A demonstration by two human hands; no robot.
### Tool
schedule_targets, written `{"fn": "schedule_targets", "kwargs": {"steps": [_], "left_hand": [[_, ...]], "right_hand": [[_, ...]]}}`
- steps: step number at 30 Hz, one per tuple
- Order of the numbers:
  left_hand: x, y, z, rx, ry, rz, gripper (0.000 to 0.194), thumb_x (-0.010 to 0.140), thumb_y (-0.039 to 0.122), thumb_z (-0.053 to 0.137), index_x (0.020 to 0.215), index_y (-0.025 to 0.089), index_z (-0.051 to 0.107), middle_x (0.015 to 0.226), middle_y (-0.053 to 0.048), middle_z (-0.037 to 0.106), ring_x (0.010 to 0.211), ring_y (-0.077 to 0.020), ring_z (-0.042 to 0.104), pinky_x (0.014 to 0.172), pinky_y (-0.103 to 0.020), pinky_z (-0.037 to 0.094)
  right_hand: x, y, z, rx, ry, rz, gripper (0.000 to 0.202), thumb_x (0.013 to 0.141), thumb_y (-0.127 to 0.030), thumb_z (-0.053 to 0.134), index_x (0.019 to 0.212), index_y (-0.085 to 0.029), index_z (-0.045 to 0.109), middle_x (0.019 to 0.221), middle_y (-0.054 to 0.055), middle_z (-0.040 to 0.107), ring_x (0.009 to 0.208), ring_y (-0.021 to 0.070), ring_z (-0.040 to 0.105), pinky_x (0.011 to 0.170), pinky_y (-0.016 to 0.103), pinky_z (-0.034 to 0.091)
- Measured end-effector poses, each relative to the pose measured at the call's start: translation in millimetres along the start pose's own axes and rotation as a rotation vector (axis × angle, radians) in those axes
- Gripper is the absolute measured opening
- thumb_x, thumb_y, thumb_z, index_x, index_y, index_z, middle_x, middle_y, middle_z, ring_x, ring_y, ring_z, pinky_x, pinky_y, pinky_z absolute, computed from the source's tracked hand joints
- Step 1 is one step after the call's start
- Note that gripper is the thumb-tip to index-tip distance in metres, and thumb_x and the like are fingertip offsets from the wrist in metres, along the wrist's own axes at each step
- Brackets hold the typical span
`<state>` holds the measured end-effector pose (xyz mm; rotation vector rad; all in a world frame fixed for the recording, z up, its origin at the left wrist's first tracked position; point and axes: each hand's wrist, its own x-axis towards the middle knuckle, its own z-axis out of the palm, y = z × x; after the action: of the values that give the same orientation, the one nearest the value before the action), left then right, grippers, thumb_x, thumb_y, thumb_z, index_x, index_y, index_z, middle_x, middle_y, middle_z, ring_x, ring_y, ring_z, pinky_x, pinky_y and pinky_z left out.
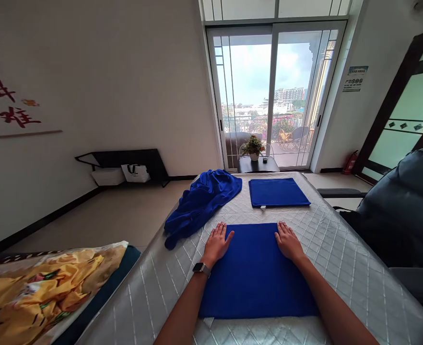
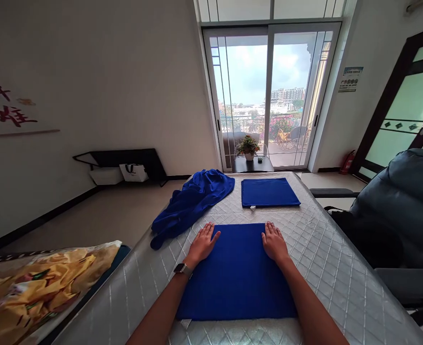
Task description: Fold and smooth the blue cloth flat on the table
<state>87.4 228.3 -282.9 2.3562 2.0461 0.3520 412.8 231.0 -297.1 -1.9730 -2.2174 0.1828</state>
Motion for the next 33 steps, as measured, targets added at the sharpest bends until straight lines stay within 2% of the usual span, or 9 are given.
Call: {"fn": "schedule_targets", "kwargs": {"steps": [5,8,11,14,16,21,26,29,33], "left_hand": [[-1.4,-29.0,-2.3,-0.019,0.016,-0.069,0.070,0.105,0.056,0.022,0.156,0.011,0.039,0.162,-0.017,0.040,0.153,-0.0278,0.032,0.124,-0.047,0.028],[-2.9,-47.0,-13.9,-0.012,0.106,-0.154,0.061,0.106,0.043,0.027,0.151,0.008,0.045,0.159,-0.019,0.044,0.151,-0.0294,0.035,0.123,-0.047,0.029],[-5.7,-54.5,-29.8,-0.053,0.221,-0.191,0.049,0.102,0.029,0.033,0.143,0.012,0.055,0.150,-0.016,0.056,0.143,-0.0280,0.047,0.120,-0.044,0.036],[-8.6,-41.4,-40.0,-0.151,0.281,-0.134,0.043,0.100,0.023,0.036,0.131,0.019,0.064,0.137,-0.010,0.065,0.129,-0.0240,0.057,0.113,-0.039,0.044],[-10.2,-24.4,-39.8,-0.192,0.263,-0.066,0.041,0.100,0.024,0.037,0.128,0.022,0.066,0.132,-0.007,0.068,0.125,-0.0225,0.060,0.112,-0.038,0.046],[-13.0,8.4,-20.9,-0.135,0.144,0.083,0.043,0.103,0.035,0.039,0.139,0.024,0.059,0.149,-0.007,0.058,0.142,-0.0255,0.048,0.120,-0.046,0.037],[-12.0,7.0,-6.6,-0.073,0.035,0.118,0.057,0.104,0.047,0.035,0.152,0.019,0.047,0.160,-0.010,0.045,0.152,-0.0281,0.034,0.125,-0.049,0.028],[-10.3,3.9,-4.9,-0.055,0.015,0.110,0.061,0.105,0.050,0.032,0.154,0.017,0.044,0.163,-0.012,0.040,0.153,-0.0286,0.031,0.126,-0.048,0.025],[-9.6,3.0,-3.0,-0.055,0.010,0.092,0.062,0.104,0.053,0.030,0.155,0.021,0.043,0.164,-0.009,0.039,0.154,-0.0282,0.028,0.126,-0.049,0.025]], "right_hand": [[1.0,2.3,3.0,-0.028,0.000,-0.008,0.065,0.105,-0.038,0.020,0.161,-0.006,0.027,0.169,0.009,0.021,0.156,0.0189,0.016,0.127,0.038,0.012],[0.6,2.6,3.2,-0.041,0.009,-0.008,0.065,0.105,-0.038,0.019,0.161,-0.006,0.026,0.169,0.009,0.022,0.156,0.0190,0.016,0.127,0.038,0.013],[0.4,3.1,4.1,-0.039,0.013,-0.009,0.065,0.105,-0.038,0.020,0.161,-0.006,0.027,0.168,0.011,0.023,0.156,0.0197,0.016,0.126,0.039,0.015],[0.1,3.6,5.8,-0.050,0.022,0.000,0.065,0.105,-0.038,0.020,0.161,-0.006,0.027,0.168,0.011,0.023,0.156,0.0200,0.017,0.126,0.040,0.015],[-0.2,3.5,6.3,-0.061,0.023,0.009,0.064,0.105,-0.038,0.020,0.161,-0.007,0.026,0.168,0.011,0.023,0.156,0.0199,0.016,0.126,0.040,0.015],[-1.1,1.4,3.2,-0.063,0.014,0.014,0.062,0.106,-0.037,0.023,0.161,-0.010,0.027,0.168,0.012,0.023,0.156,0.0202,0.016,0.126,0.040,0.015],[-0.9,1.4,-1.2,-0.074,-0.004,0.010,0.062,0.106,-0.037,0.021,0.161,-0.008,0.026,0.168,0.011,0.023,0.156,0.0199,0.018,0.126,0.040,0.016],[-0.8,2.5,-1.8,-0.072,-0.018,0.010,0.062,0.106,-0.037,0.021,0.161,-0.008,0.026,0.169,0.010,0.022,0.156,0.0196,0.017,0.126,0.040,0.016],[-1.0,2.1,-0.9,-0.078,-0.019,0.022,0.062,0.107,-0.038,0.020,0.161,-0.008,0.025,0.169,0.010,0.020,0.156,0.0194,0.016,0.126,0.039,0.015]]}}
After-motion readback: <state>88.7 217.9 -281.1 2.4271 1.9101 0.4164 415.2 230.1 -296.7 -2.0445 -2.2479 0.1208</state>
